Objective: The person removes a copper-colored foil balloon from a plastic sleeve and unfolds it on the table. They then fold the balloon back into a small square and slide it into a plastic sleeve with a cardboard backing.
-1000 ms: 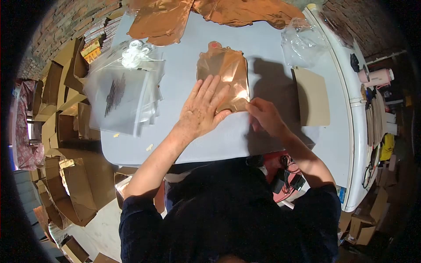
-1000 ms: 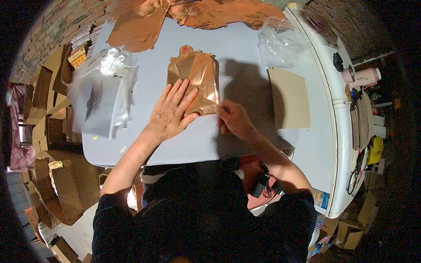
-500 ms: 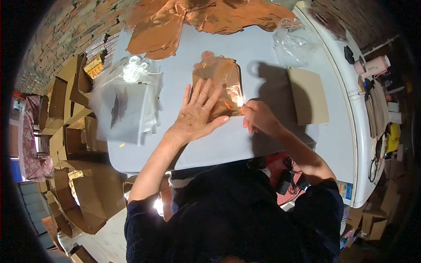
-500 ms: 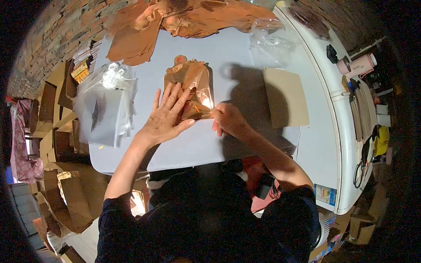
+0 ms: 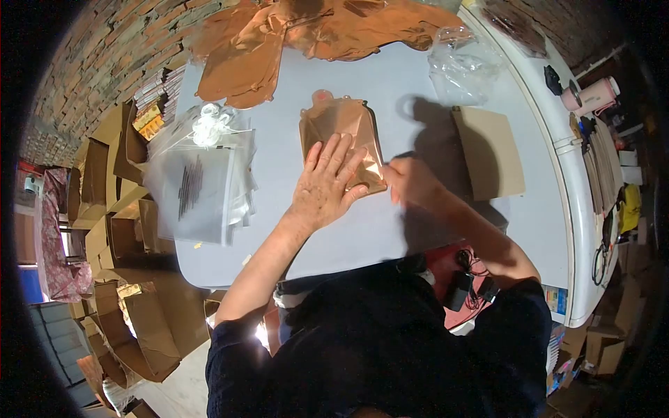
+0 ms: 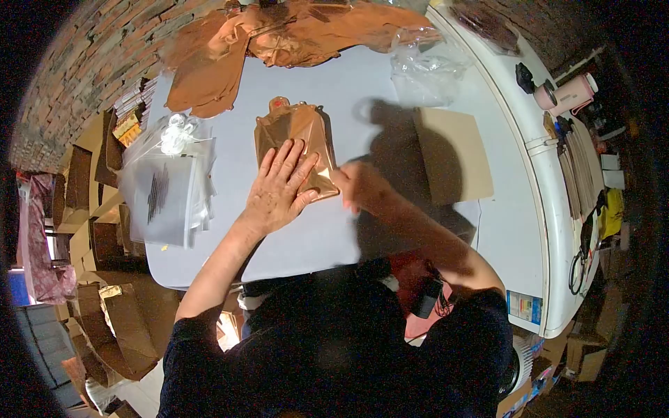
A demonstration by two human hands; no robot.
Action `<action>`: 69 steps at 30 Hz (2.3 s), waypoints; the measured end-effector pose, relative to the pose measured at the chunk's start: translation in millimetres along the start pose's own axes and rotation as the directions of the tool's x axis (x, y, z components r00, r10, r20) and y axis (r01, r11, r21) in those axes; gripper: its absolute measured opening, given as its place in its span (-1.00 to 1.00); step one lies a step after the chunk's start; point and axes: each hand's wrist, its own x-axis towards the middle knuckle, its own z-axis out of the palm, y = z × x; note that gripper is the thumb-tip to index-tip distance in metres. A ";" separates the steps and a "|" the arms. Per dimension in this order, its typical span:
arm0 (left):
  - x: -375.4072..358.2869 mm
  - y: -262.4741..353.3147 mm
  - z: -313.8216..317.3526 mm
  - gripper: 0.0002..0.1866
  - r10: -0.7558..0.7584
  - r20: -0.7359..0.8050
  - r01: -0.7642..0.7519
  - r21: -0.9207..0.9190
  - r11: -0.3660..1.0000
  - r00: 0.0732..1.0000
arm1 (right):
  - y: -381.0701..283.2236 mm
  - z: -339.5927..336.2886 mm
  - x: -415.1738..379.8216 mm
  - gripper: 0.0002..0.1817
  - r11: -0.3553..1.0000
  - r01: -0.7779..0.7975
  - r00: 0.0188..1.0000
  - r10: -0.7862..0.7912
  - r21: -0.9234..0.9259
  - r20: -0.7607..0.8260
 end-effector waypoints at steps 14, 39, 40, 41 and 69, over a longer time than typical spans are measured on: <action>0.4 -0.7 -1.2 -0.30 0.000 0.036 0.000 -0.004 1.000 0.999 | 8.8 -43.1 135.7 -0.58 0.998 -0.036 0.999 0.034 0.055 0.036; 1.2 -1.4 -5.3 -0.21 -0.018 0.014 0.019 -0.129 0.992 1.000 | -11.4 -45.6 166.8 -0.59 0.920 0.219 0.976 -0.207 -0.325 0.071; 1.3 -3.9 -5.1 -0.18 -0.011 -0.027 0.006 -0.183 0.983 1.000 | -9.5 -46.1 162.6 -0.60 0.926 0.246 0.968 -0.249 -0.286 0.028; 1.0 -5.9 -6.3 -0.14 -0.004 -0.069 -0.012 -0.235 0.972 0.998 | -8.4 -46.2 159.9 -0.62 0.929 0.275 0.957 -0.288 -0.248 -0.019; -40.3 -9.2 -42.7 -0.38 0.177 0.039 -0.168 -0.176 0.970 0.983 | -1.9 58.4 -126.6 -0.51 0.621 0.628 0.623 -0.762 -0.468 -0.175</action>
